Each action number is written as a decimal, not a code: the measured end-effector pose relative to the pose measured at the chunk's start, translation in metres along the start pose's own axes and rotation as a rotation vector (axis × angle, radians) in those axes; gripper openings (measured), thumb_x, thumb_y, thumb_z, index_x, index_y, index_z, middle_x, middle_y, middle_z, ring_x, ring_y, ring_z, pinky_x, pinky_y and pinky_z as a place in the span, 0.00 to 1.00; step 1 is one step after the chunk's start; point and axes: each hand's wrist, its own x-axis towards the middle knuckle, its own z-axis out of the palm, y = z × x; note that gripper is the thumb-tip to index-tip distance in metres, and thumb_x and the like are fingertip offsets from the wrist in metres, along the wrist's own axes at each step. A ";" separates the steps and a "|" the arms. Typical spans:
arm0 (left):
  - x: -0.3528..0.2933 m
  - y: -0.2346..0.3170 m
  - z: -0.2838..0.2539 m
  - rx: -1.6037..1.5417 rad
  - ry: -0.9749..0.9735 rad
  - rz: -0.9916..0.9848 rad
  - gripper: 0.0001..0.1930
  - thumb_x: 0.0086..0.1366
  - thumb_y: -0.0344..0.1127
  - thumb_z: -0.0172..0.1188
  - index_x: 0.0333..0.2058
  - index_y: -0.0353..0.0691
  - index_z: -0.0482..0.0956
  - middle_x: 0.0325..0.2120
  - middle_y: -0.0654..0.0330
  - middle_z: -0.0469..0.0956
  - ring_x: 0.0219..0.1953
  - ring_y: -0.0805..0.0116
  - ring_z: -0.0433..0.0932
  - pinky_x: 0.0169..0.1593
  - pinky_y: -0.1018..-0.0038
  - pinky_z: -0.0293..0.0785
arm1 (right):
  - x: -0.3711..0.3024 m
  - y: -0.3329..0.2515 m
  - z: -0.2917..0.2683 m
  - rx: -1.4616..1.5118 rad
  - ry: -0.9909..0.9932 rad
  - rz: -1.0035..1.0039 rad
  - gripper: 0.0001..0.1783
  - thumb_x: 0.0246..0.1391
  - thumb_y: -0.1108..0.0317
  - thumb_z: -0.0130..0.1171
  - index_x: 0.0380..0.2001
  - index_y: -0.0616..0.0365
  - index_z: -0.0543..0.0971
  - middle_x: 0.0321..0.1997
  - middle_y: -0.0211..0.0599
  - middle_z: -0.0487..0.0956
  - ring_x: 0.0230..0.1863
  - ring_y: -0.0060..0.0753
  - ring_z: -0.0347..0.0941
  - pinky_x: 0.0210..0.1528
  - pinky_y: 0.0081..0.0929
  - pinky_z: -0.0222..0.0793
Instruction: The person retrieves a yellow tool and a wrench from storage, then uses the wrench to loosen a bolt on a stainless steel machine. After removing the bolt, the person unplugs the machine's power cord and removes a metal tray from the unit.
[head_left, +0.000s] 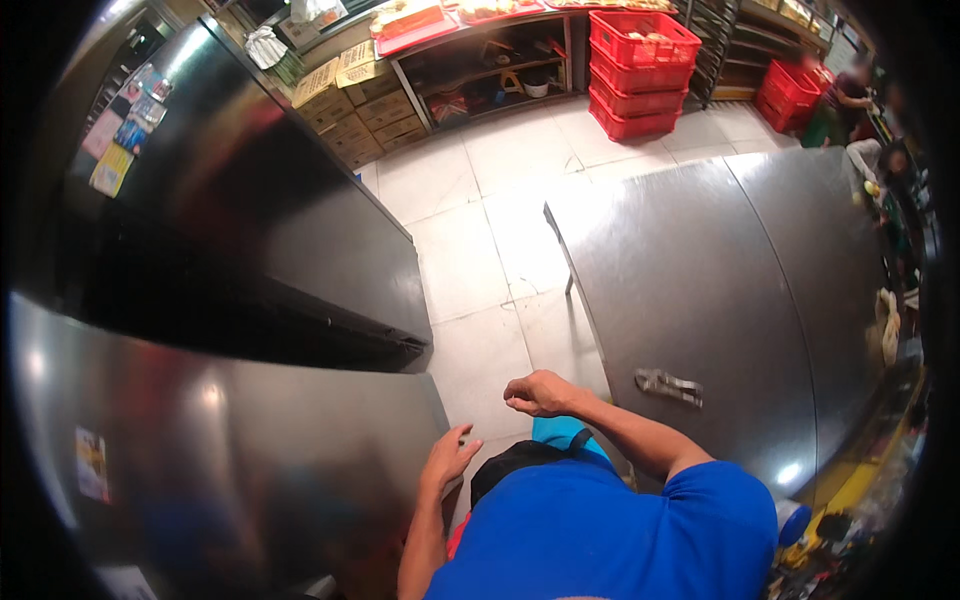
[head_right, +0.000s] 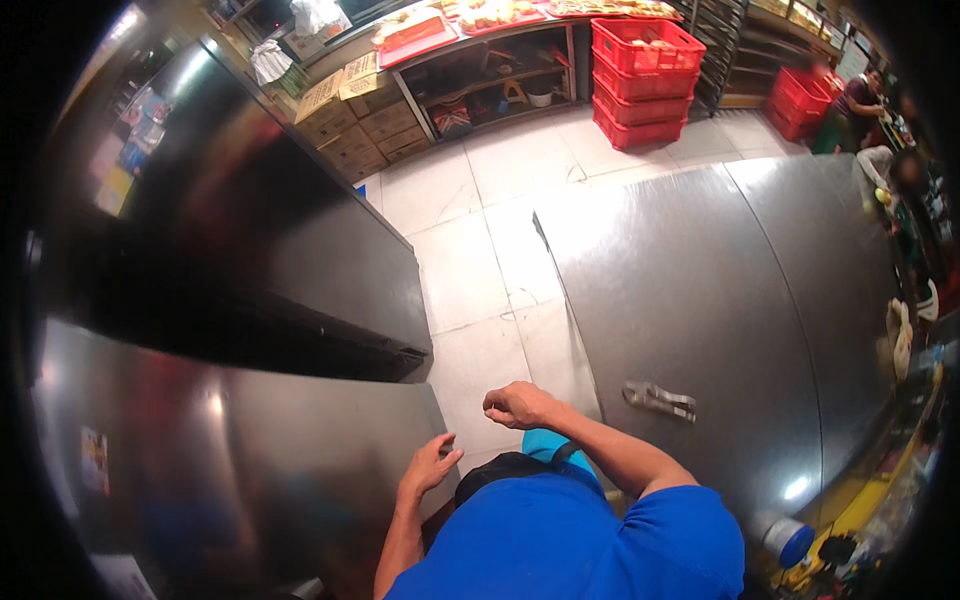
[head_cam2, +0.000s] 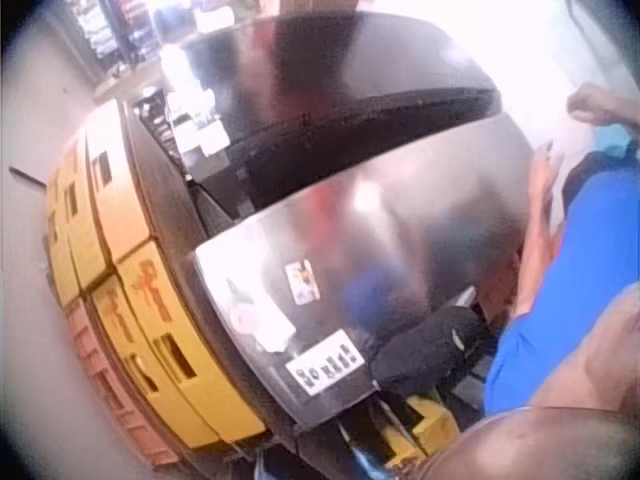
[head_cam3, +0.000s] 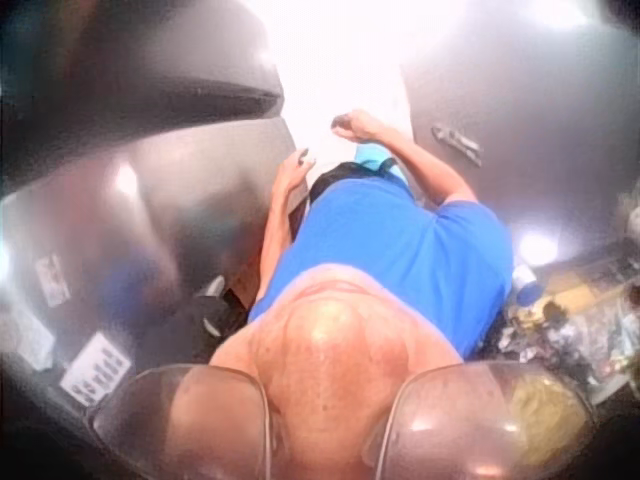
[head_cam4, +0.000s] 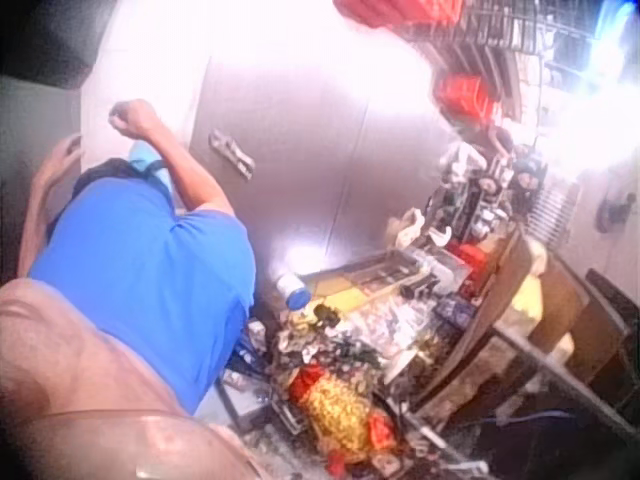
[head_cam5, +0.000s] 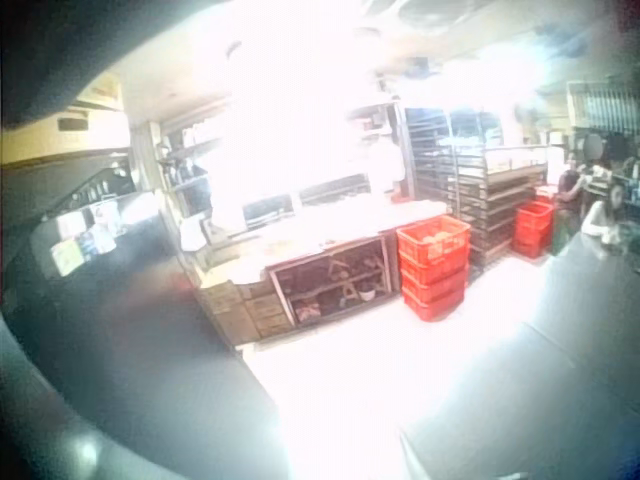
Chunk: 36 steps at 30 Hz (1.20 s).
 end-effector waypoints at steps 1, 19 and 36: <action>0.010 0.001 -0.008 -0.097 -0.021 -0.035 0.29 0.65 0.46 0.63 0.59 0.36 0.72 0.53 0.47 0.78 0.52 0.55 0.79 0.57 0.64 0.73 | 0.013 0.007 -0.013 -0.016 0.007 0.016 0.18 0.59 0.54 0.58 0.43 0.55 0.82 0.31 0.46 0.84 0.35 0.51 0.81 0.39 0.43 0.76; 0.413 0.018 -0.217 0.030 -0.077 0.050 0.33 0.65 0.56 0.61 0.60 0.37 0.72 0.56 0.47 0.76 0.53 0.52 0.79 0.57 0.62 0.73 | 0.334 0.075 -0.223 -0.086 0.010 0.124 0.21 0.62 0.54 0.56 0.49 0.57 0.79 0.41 0.51 0.84 0.43 0.53 0.82 0.46 0.40 0.77; 0.820 0.200 -0.410 0.000 0.050 0.352 0.30 0.65 0.53 0.61 0.59 0.39 0.73 0.55 0.47 0.75 0.49 0.53 0.79 0.53 0.61 0.76 | 0.606 0.206 -0.500 -0.051 0.108 0.239 0.16 0.59 0.62 0.55 0.45 0.57 0.83 0.41 0.51 0.84 0.44 0.55 0.81 0.50 0.44 0.75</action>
